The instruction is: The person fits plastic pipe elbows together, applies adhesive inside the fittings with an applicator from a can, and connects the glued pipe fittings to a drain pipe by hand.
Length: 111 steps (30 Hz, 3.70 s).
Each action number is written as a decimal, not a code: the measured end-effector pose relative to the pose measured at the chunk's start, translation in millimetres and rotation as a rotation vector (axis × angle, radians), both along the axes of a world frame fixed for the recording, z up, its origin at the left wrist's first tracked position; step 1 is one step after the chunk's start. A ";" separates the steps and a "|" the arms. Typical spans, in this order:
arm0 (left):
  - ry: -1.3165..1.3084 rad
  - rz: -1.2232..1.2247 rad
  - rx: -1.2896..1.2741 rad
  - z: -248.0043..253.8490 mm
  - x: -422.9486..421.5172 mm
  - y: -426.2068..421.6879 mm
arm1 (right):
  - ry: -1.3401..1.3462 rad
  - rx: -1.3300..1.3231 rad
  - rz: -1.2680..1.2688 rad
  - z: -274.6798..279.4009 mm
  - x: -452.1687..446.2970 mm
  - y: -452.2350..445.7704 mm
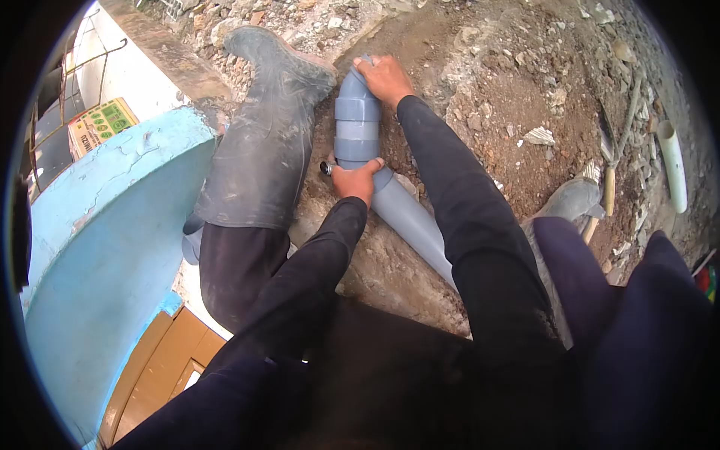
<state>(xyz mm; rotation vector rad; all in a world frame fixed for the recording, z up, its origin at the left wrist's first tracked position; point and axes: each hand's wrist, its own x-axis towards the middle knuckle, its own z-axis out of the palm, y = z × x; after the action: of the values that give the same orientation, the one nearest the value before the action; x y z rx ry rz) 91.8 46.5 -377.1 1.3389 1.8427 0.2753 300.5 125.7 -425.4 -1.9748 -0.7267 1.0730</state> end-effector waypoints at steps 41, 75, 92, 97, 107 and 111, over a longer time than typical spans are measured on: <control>0.243 -0.050 -0.368 26.6 14.5 0.1 | 0.059 0.234 -0.437 127.1 96.3 -138.8; -0.236 0.108 -0.259 -28.4 -7.7 36.4 | -0.161 -0.159 -0.193 -12.4 -18.0 21.3; -0.178 0.140 -0.209 -22.2 -0.5 34.3 | -0.346 -0.240 0.141 -41.7 -8.2 45.9; -0.232 0.076 -0.226 -22.6 -3.7 31.6 | -0.263 -0.196 0.009 4.5 -9.5 15.1; -0.239 0.083 -0.240 -34.1 -13.4 25.7 | -0.268 -0.046 -0.005 -17.1 -10.7 6.3; -0.102 -0.003 -0.219 -4.2 -1.0 28.9 | -0.172 -0.003 -0.018 -19.8 -7.6 10.0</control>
<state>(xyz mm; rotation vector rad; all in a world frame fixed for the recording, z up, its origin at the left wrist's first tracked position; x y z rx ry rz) 90.8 75.4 -381.3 1.1555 1.7313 0.1327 292.9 135.7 -445.2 -2.0902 -0.7969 0.9012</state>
